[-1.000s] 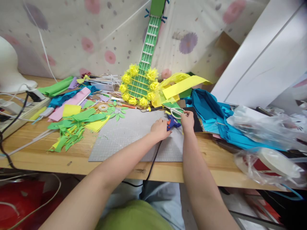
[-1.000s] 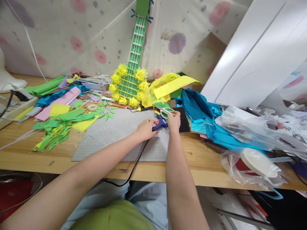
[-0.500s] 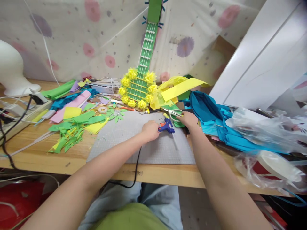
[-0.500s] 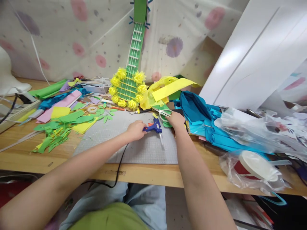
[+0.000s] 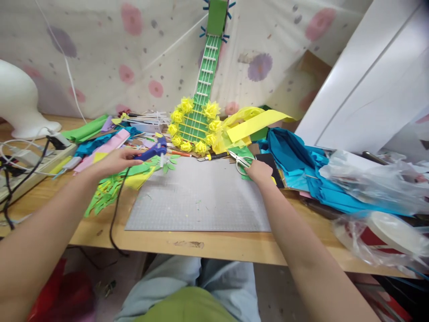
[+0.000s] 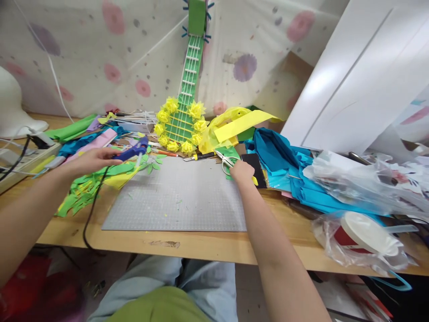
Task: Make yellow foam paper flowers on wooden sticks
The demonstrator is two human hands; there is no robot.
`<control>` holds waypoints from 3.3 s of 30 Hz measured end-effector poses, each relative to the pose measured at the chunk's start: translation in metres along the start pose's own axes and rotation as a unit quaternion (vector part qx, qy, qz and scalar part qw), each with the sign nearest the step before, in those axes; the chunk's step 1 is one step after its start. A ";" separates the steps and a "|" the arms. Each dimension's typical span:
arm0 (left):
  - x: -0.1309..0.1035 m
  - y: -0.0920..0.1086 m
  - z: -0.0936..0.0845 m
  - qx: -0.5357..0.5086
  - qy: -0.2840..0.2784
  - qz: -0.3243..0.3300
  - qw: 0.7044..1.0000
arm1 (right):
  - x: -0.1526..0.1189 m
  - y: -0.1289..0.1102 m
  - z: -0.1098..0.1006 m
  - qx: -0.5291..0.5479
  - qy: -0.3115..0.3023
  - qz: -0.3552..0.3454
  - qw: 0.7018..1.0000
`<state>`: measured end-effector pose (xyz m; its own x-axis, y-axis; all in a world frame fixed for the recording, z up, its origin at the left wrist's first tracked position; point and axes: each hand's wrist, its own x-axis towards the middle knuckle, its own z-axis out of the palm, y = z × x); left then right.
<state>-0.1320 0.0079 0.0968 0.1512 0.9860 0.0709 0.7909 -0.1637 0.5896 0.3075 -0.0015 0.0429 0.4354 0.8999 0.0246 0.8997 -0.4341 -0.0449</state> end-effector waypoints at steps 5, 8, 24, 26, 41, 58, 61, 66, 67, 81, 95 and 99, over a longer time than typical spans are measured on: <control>0.000 -0.038 -0.036 0.130 0.070 -0.102 0.984 | -0.003 -0.009 0.002 0.000 -0.015 -0.004 1.000; 0.007 -0.054 -0.036 0.239 0.068 -0.136 0.959 | -0.006 -0.012 0.006 0.013 -0.008 0.013 1.000; 0.029 -0.067 0.011 0.270 0.051 -0.200 0.940 | -0.067 -0.054 0.011 0.187 0.087 -0.120 0.971; 0.029 -0.066 0.013 0.266 0.045 -0.191 0.944 | -0.070 -0.060 0.010 0.205 0.074 -0.143 0.965; 0.025 -0.035 0.026 0.318 0.109 -0.026 0.941 | -0.078 -0.080 0.010 0.307 -0.020 -0.203 0.930; 0.071 -0.040 0.029 0.366 -0.037 -0.093 0.925 | -0.080 -0.071 0.032 0.328 -0.014 -0.195 0.924; 0.073 -0.036 0.022 0.336 -0.053 -0.094 0.936 | -0.080 -0.071 0.032 0.325 -0.012 -0.198 0.925; 0.066 -0.026 0.019 0.264 0.005 -0.050 0.963 | -0.080 -0.073 0.030 0.325 -0.011 -0.192 0.926; 0.064 -0.021 0.020 0.268 0.015 -0.038 0.963 | -0.079 -0.073 0.029 0.326 -0.009 -0.192 0.925; 0.034 0.118 0.155 0.282 -0.004 0.454 0.845 | -0.049 -0.054 0.041 0.661 -0.024 0.040 0.749; 0.047 0.126 0.208 0.055 0.119 0.212 0.968 | -0.048 -0.052 0.043 0.778 -0.017 0.114 0.617; 0.022 0.121 0.208 -0.197 0.112 0.104 0.968 | -0.048 -0.061 0.046 0.819 -0.018 0.115 0.561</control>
<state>0.0904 0.0024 0.0021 0.1151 0.9226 0.3681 0.4634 -0.3777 0.8016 0.2306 -0.0168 -0.0019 0.5067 0.8409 -0.1902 -0.4287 0.0544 -0.9018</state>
